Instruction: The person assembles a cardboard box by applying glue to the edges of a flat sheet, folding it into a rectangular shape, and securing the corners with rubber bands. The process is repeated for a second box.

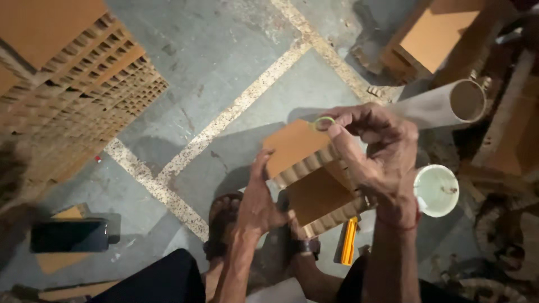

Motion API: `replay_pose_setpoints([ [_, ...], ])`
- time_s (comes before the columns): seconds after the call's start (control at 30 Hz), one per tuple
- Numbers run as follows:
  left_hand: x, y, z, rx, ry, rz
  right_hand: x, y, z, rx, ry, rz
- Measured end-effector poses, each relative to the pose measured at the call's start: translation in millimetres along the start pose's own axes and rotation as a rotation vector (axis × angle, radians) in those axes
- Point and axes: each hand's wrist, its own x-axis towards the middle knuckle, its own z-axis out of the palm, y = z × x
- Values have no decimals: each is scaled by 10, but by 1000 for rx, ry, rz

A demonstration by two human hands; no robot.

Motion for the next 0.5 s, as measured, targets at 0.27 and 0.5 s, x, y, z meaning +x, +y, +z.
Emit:
replay_pose_setpoints([
  [0.27,225,49,-62,-927,-105,27,563,162,-43,-67,-213,89],
  [0.5,246,-30,-170,-302,-97,81,488,257,-45,-117,-221,61],
])
